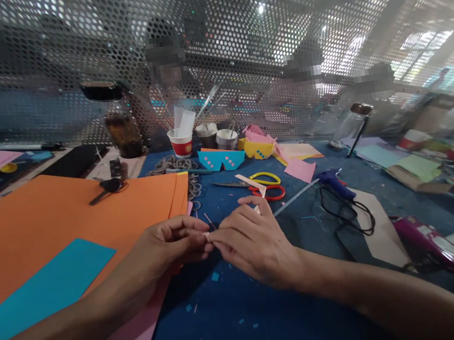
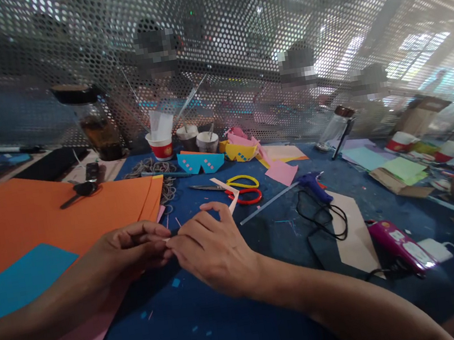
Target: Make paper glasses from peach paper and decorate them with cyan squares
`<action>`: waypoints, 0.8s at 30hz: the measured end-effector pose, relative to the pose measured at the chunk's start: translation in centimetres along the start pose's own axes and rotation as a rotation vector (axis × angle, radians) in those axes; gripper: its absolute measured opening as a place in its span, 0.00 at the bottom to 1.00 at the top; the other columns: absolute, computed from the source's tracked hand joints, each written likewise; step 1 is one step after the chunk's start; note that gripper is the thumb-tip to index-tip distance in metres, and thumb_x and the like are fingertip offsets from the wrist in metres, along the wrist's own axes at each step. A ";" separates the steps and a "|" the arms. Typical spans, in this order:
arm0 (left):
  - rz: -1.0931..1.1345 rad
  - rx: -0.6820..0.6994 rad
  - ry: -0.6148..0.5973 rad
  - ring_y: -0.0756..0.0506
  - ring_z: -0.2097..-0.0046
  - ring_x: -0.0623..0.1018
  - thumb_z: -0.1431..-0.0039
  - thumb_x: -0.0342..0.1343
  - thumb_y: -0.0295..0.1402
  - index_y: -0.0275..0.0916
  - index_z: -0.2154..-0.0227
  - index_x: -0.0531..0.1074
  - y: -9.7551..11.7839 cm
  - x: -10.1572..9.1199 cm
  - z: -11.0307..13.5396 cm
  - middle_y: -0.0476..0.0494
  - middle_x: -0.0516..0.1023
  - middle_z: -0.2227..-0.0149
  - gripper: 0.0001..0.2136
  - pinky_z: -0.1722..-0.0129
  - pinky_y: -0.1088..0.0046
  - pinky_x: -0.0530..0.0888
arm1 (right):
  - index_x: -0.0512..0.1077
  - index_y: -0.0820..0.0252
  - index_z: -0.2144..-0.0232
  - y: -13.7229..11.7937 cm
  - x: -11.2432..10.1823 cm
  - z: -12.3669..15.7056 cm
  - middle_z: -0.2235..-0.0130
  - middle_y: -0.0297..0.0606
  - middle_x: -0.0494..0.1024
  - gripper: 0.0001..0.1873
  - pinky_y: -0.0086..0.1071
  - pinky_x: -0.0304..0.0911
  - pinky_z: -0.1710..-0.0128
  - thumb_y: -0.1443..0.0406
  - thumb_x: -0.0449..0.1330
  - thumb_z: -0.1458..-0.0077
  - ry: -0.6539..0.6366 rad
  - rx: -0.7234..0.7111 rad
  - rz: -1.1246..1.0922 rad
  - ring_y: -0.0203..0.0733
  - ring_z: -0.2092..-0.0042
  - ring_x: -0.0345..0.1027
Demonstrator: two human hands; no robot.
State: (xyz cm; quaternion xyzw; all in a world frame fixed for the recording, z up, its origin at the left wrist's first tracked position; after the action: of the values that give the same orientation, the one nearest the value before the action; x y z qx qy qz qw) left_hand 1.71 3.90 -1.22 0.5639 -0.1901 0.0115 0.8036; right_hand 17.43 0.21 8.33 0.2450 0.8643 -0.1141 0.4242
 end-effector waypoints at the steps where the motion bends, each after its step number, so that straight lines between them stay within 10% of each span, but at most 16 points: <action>1: 0.005 -0.006 0.013 0.47 0.63 0.86 0.50 0.80 0.38 0.41 0.62 0.83 0.0 0.0 0.0 0.45 0.88 0.67 0.15 0.63 0.78 0.81 | 0.77 0.56 0.53 0.0 0.0 0.0 0.59 0.31 0.85 0.08 0.45 0.54 0.35 0.68 0.57 0.25 0.009 0.003 -0.007 0.39 0.56 0.73; 24: -0.044 0.015 -0.072 0.47 0.64 0.83 0.50 0.79 0.36 0.43 0.64 0.84 0.0 0.8 0.1 0.46 0.85 0.67 0.13 0.63 0.74 0.79 | 0.77 0.56 0.55 0.2 -0.1 0.0 0.59 0.30 0.86 0.07 0.45 0.54 0.35 0.67 0.58 0.25 0.023 0.005 0.014 0.38 0.56 0.75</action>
State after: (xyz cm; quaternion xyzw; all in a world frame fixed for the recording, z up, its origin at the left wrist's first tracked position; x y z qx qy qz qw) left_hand 2.47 3.59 -0.94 0.5739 -0.2063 -0.0254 0.7921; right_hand 17.52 0.35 8.40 0.2533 0.8670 -0.1106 0.4146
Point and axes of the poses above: each hand's wrist, its own z-axis away from the middle knuckle, its own x-axis out of the palm, y = z × x, the point moved 8 cm from there along -z, towards the middle knuckle
